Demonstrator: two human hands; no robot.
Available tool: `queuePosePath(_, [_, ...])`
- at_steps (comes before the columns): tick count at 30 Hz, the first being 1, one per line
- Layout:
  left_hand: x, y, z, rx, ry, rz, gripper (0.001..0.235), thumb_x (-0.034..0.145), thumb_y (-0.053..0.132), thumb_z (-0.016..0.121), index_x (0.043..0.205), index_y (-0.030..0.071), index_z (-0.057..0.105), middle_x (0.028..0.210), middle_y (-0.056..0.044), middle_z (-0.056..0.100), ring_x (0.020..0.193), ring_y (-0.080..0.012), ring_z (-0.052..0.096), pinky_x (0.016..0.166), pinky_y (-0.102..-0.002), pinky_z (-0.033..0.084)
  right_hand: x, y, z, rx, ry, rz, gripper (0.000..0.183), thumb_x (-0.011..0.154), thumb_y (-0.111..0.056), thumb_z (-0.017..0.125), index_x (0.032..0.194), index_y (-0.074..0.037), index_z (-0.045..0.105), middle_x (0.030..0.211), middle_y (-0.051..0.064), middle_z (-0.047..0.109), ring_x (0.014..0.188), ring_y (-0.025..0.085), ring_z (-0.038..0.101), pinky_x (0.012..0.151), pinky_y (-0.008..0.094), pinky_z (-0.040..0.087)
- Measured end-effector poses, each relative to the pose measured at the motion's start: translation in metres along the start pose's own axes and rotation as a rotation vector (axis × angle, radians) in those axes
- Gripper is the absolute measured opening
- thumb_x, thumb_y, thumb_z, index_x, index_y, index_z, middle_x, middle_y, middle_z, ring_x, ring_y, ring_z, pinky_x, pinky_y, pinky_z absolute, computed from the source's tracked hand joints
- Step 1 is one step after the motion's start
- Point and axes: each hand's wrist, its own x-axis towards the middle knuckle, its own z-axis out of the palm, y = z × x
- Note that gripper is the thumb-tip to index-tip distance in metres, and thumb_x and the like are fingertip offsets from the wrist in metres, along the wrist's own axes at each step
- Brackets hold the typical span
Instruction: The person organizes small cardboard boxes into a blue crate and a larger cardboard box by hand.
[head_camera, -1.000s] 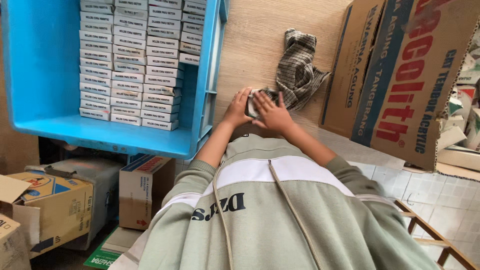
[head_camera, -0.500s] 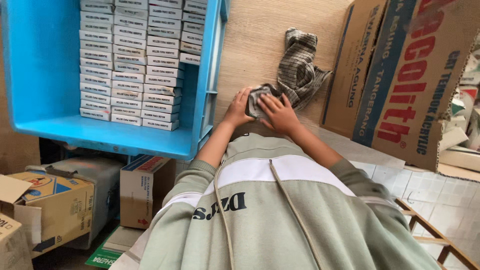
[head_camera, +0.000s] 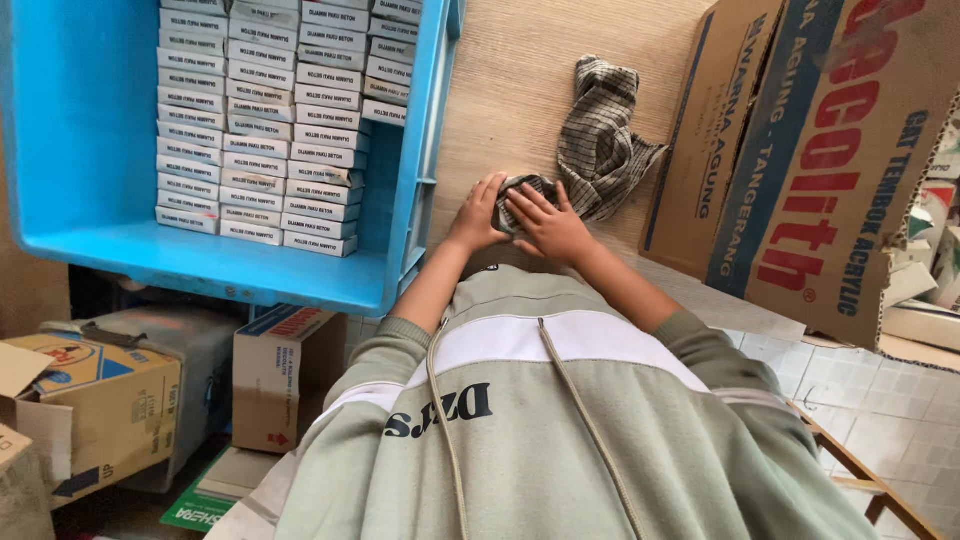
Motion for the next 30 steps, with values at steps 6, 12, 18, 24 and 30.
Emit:
queuePosePath(6, [-0.001,-0.001,0.001,-0.012,-0.017,-0.040,0.115,0.047,0.020,0.087,0.148,0.013,0.033,0.144,-0.017,0.040,0.134,-0.0380,0.041,0.116,-0.050,0.031,-0.016,-0.008,-0.001,0.073,-0.002,0.086,0.065,0.094,-0.058,0.038,0.145,-0.019,0.044,0.139,0.007,0.049,0.135,0.023,0.042,0.108,0.064,0.015])
queuePosePath(12, [-0.002,-0.001,0.000,-0.014,-0.027,-0.038,0.116,0.046,0.020,0.088,0.148,0.012,0.034,0.146,-0.016,0.039,0.136,-0.0374,0.040,0.117,-0.049,0.030,-0.001,-0.006,-0.001,0.127,-0.057,-0.027,0.068,0.090,-0.053,0.048,0.141,-0.009,0.046,0.152,0.013,0.039,0.143,0.025,0.034,0.110,0.062,0.018])
queuePosePath(18, [-0.001,-0.002,0.000,-0.001,-0.029,-0.021,0.116,0.046,0.018,0.087,0.148,0.012,0.033,0.147,-0.016,0.038,0.136,-0.0378,0.039,0.117,-0.049,0.030,-0.010,-0.006,0.000,0.059,-0.154,0.148,0.082,0.093,-0.066,0.035,0.149,-0.006,0.036,0.159,0.015,0.027,0.149,0.027,0.020,0.112,0.064,0.004])
queuePosePath(24, [-0.002,-0.001,0.001,-0.001,-0.024,-0.037,0.113,0.048,0.018,0.085,0.148,0.011,0.034,0.146,-0.017,0.039,0.135,-0.0384,0.040,0.116,-0.050,0.031,-0.006,-0.010,0.001,0.098,-0.169,-0.024,0.073,0.092,-0.063,0.037,0.152,-0.022,0.032,0.157,0.003,0.035,0.146,0.018,0.026,0.111,0.066,0.000])
queuePosePath(30, [0.000,0.004,-0.002,0.014,0.001,-0.013,0.120,0.044,0.031,0.092,0.148,0.010,0.034,0.144,-0.018,0.041,0.134,-0.0394,0.042,0.116,-0.050,0.032,0.004,0.001,0.001,0.071,-0.148,0.166,0.078,0.093,-0.060,0.038,0.152,-0.010,0.031,0.159,0.014,0.026,0.147,0.030,0.020,0.108,0.072,0.009])
